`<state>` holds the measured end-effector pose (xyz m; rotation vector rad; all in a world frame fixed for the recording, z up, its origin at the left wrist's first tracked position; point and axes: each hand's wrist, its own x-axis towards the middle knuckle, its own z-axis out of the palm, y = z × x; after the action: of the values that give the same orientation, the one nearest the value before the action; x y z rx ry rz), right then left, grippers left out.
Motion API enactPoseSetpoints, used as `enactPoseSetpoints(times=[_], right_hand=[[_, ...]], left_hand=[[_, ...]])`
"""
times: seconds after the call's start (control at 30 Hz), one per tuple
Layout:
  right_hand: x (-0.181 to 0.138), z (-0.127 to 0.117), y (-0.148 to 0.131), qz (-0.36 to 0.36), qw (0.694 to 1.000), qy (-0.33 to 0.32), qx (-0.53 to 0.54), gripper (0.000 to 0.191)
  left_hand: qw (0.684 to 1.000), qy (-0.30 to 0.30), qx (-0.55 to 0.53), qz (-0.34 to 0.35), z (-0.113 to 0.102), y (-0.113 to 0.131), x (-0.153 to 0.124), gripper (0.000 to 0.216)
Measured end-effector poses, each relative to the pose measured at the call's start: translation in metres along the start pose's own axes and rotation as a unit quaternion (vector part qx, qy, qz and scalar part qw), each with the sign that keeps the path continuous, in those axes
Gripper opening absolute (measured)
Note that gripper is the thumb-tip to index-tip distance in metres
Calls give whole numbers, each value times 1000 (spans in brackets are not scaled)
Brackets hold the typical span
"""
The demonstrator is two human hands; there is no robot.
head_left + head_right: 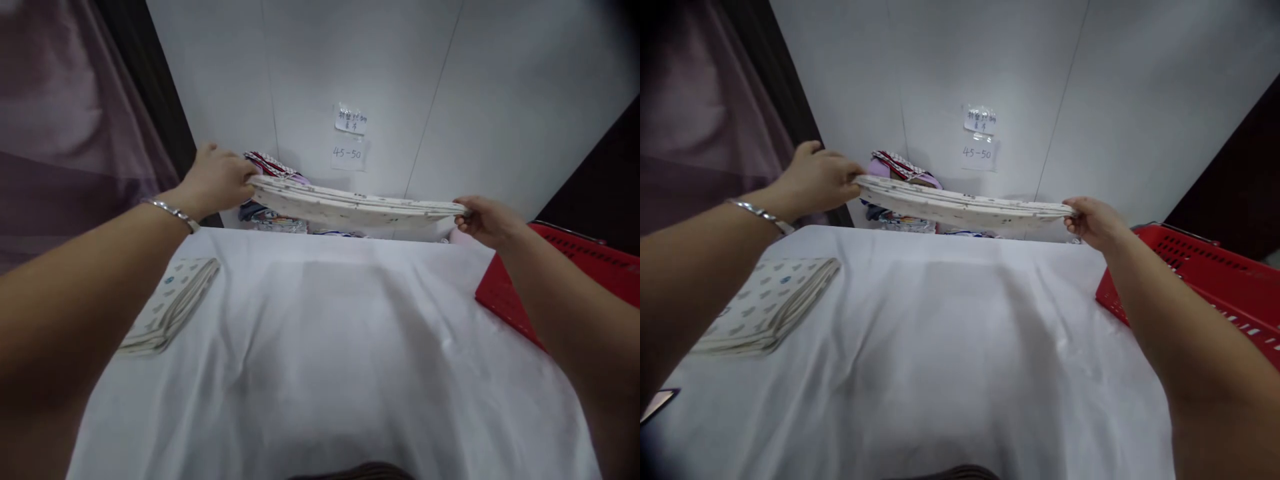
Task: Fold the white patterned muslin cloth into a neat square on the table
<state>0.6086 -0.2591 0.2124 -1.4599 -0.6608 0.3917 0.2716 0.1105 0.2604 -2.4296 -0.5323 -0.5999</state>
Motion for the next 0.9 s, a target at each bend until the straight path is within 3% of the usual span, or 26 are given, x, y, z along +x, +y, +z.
enactPoseSetpoints(times=[0.1,0.27,0.37,0.47,0.57,0.67,0.9], right_hand=[[-7,-2,30,52,999,4,-1,4],[-54,3,138,182,983,35,-20,3],[-93,1,191,270,962,14,-49,10],[-123,-8,206,269,962,0,-41,18],[-146,-17,196,243,969,-2,-50,22],[-166,-20,186,264,961,-16,-82,24],[-205,-23,183,242,961,-23,-135,25]], left_hand=[[999,-7,-41,9,27,23,-29,21],[987,-68,-138,50,99,95,-125,22],[973,-108,-187,85,123,129,-178,23],[975,-75,-199,62,116,140,-203,24],[977,-42,-203,57,93,137,-214,26],[973,-53,-206,93,74,135,-230,27],[970,-46,-214,105,64,148,-280,28]])
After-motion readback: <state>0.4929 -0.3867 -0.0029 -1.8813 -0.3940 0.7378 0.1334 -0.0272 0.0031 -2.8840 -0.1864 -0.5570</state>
